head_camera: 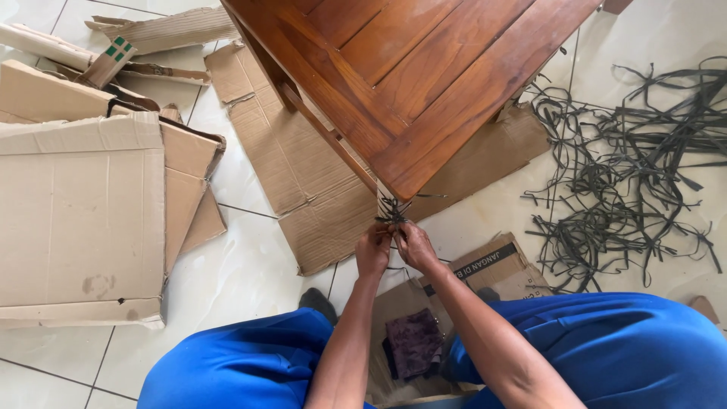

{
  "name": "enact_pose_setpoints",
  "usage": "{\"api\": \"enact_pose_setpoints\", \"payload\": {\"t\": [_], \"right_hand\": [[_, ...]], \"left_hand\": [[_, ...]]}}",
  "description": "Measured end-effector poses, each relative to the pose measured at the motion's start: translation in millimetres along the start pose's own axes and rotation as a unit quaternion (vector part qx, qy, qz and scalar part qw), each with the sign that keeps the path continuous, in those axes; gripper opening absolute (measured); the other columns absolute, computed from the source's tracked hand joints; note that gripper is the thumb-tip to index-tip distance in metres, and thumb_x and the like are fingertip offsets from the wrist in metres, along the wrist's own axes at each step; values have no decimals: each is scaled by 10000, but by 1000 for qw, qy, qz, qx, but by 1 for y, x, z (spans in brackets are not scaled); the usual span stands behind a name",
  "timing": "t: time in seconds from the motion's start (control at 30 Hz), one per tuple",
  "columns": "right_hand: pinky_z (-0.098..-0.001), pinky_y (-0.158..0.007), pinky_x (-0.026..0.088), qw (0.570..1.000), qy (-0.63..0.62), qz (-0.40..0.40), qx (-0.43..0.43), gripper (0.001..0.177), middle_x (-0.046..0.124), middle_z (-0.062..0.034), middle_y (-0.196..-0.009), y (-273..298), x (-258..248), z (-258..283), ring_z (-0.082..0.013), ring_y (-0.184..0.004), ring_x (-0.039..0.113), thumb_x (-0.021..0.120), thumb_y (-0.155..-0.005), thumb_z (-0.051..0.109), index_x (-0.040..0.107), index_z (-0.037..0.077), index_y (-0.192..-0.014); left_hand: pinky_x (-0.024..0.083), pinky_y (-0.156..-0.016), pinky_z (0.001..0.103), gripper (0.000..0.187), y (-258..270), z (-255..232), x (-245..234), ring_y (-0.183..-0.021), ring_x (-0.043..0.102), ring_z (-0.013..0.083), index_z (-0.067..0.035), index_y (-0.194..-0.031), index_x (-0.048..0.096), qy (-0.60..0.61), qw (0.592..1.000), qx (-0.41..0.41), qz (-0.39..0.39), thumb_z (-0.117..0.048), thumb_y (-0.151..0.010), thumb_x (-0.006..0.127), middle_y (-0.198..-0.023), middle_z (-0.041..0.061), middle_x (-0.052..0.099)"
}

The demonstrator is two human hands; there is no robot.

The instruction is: The person is wrapping the legs of a wooden chair with cardboard and securing them with plastic straps.

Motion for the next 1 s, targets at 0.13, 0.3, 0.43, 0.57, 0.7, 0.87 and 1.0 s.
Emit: {"api": "enact_pose_setpoints", "payload": {"t": [0.13,0.3,0.43,0.57,0.7,0.87,1.0], "right_hand": [[-492,-826,607,998,-52,-6,35,163,719,-156,-979,3,1,-2,-401,-1010,697,604,-969,155,761,129,-1006],[-454,-867,610,988,-117,-5,100,205,759,-146,-1032,9,3,-8,-345,-1037,713,602,-964,170,777,134,-1063],[-472,-872,588,988,-119,-1,100,216,755,-135,-987,8,6,-13,-318,-989,712,608,-942,191,781,141,-1060],[-445,-868,575,986,-125,-10,110,204,766,-96,-945,7,10,-20,-259,-946,713,628,-915,207,794,169,-1029],[-450,-848,562,984,-137,-16,109,224,763,-113,-898,10,5,-10,-263,-907,712,609,-901,201,799,149,-1009],[-409,-819,580,983,-134,-58,111,201,781,-104,-900,19,9,-7,-262,-895,735,688,-885,232,805,178,-1039],[-452,-791,587,985,-89,-91,116,180,778,-128,-870,26,8,-8,-311,-897,750,709,-889,232,792,155,-1029]], "left_hand": [[573,-881,482,178,-1,2,1,-947,752,311,-194,-1050,751,19,1000,12,-1,-179,-909,644,-912,40,805],[571,-879,445,176,-11,20,7,-962,750,271,-227,-1043,770,-11,999,40,7,-189,-925,645,-921,7,801],[578,-817,450,150,-8,9,-2,-895,745,310,-251,-990,783,-55,995,79,-9,-185,-911,674,-855,-4,793],[578,-807,444,149,-6,5,-8,-884,736,319,-296,-958,782,-65,994,83,-7,-195,-909,683,-839,-18,787],[571,-807,466,143,-5,3,-9,-898,729,334,-281,-973,785,-68,996,64,-8,-212,-908,678,-859,-3,789],[591,-824,474,136,-16,11,1,-882,740,339,-283,-977,788,-112,993,22,-20,-261,-911,670,-855,16,787],[593,-838,501,180,-29,22,9,-877,731,385,-260,-996,794,-149,988,-36,-19,-320,-906,651,-862,65,787]]}}
Point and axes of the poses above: each hand's wrist, its own y-axis away from the middle knuckle, its own x-axis out of the palm, z = x × y, the point moved 3 cm from there along -y, towards the middle knuckle
